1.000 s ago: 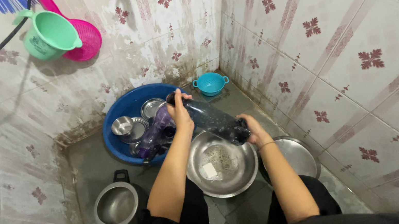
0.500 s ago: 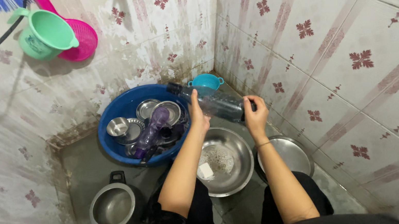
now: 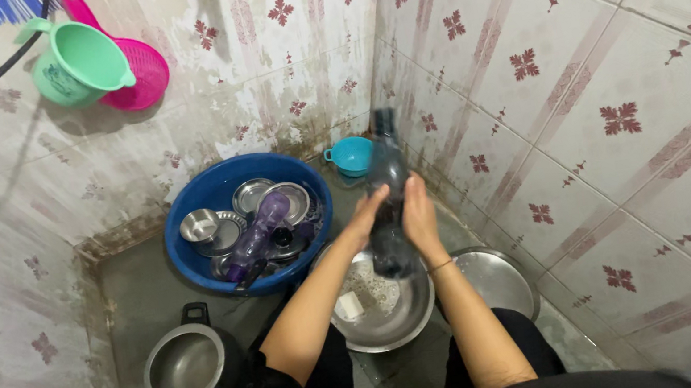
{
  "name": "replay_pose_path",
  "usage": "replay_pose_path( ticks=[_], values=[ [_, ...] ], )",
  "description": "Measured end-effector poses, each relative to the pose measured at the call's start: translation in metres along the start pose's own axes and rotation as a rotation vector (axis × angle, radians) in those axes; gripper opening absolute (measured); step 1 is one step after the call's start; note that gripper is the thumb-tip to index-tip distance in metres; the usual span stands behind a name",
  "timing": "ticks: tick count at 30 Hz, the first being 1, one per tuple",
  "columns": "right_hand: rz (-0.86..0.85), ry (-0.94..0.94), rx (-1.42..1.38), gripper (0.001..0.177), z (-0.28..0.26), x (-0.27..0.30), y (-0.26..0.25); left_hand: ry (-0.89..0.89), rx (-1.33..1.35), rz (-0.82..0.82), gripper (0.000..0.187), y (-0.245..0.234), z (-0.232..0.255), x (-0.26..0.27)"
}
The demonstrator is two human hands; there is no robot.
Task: The person washes several plates, a pressure cooker, and multiple plastic bottles by hand. They use a cloth and soap to scrub the surfaces of each item before rinsing them with water from a bucket.
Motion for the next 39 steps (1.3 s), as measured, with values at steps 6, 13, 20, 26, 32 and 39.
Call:
replay_pose_path(
  ticks=[6, 13, 20, 26, 32, 39],
  values=[
    [-0.033, 0.366, -0.610, 0.033, -0.009, -0.030, -0.056, -0.405, -0.128, -0.497, 0.079, 0.017, -0.033, 0.018],
    [0.212, 0.256, -0.656, 0.026, -0.017, -0.033, -0.073, 0.124, -0.798, -0.303, 0.109, 0.071, 0.049, 0.062],
    [0.230, 0.278, -0.457, 0.028, 0.002, -0.036, -0.069, 0.254, -1.209, -0.049, 0.125, 0.094, 0.040, 0.079],
    [-0.033, 0.432, -0.684, 0.039, 0.006, -0.033, -0.052, 0.338, -0.733, -0.156, 0.115, 0.061, 0.024, 0.045],
    [-0.209, 0.236, -0.531, 0.063, 0.019, -0.005, 0.016, 0.464, -0.336, -0.003, 0.100, 0.004, 0.045, 0.020],
    [-0.262, 0.134, -0.070, 0.069, -0.049, 0.044, 0.039, 0.528, -0.074, 0.340, 0.084, -0.042, 0.090, 0.031]
  ],
)
Point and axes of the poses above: each hand's wrist, its own x-axis away from the middle knuckle, its own y-axis out of the palm, z = x × y, the point moved 3 cm from there along -x, towards the middle knuckle, and after that the axes turned 6 degrees about -z, right-handed, at the moved point
